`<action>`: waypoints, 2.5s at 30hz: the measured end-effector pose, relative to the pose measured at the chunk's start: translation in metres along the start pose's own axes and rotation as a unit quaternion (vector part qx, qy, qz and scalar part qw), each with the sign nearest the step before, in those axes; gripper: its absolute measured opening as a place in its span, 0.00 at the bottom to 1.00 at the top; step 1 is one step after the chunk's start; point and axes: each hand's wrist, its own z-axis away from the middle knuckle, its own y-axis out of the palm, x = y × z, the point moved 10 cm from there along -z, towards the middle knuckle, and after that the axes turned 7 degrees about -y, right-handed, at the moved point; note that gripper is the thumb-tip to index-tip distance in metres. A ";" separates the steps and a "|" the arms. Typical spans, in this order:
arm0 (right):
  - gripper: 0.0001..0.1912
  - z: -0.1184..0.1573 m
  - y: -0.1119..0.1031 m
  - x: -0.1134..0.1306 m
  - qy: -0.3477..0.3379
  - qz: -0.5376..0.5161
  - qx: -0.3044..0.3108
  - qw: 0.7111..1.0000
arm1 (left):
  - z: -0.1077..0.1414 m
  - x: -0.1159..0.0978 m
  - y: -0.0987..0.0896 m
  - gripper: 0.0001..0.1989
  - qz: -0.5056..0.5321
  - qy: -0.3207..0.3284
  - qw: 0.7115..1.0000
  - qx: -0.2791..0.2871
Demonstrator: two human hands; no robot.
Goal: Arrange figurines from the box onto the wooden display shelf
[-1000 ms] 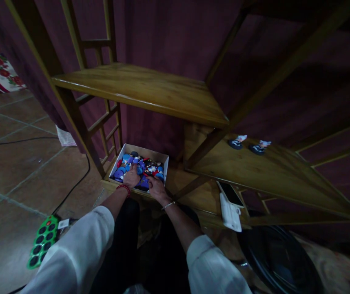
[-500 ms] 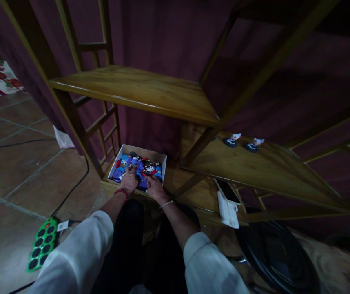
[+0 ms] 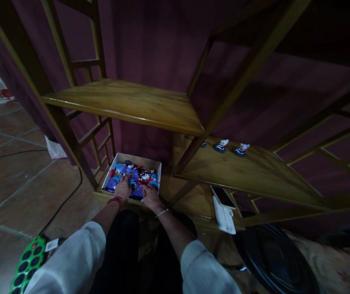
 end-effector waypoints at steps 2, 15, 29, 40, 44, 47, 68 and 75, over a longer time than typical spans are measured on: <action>0.20 0.000 -0.001 0.001 -0.002 0.000 0.003 1.000 | -0.002 0.001 0.002 0.24 -0.007 -0.001 1.000 0.008; 0.19 -0.001 0.000 0.001 -0.005 0.001 0.005 1.000 | -0.008 0.006 0.000 0.21 0.002 -0.009 1.000 -0.021; 0.19 -0.001 0.003 0.000 -0.004 0.011 0.012 1.000 | -0.009 0.000 0.003 0.20 0.000 0.007 1.000 -0.002; 0.22 0.000 0.001 0.004 -0.007 0.019 0.019 1.000 | -0.007 -0.002 0.000 0.18 0.059 0.013 0.998 -0.019; 0.23 -0.001 0.002 0.004 -0.004 0.005 0.030 1.000 | -0.005 -0.004 -0.008 0.18 0.072 0.004 0.997 -0.037; 0.24 -0.002 0.000 0.004 0.006 0.001 0.029 1.000 | -0.005 -0.008 -0.014 0.18 0.072 0.001 0.996 -0.048; 0.21 0.000 -0.013 -0.021 0.140 -0.102 -0.055 0.983 | 0.000 -0.006 -0.011 0.15 0.007 -0.012 0.998 -0.060; 0.26 -0.002 -0.014 -0.022 0.131 -0.145 -0.036 0.980 | -0.001 -0.052 -0.008 0.18 -0.022 0.096 0.993 -0.062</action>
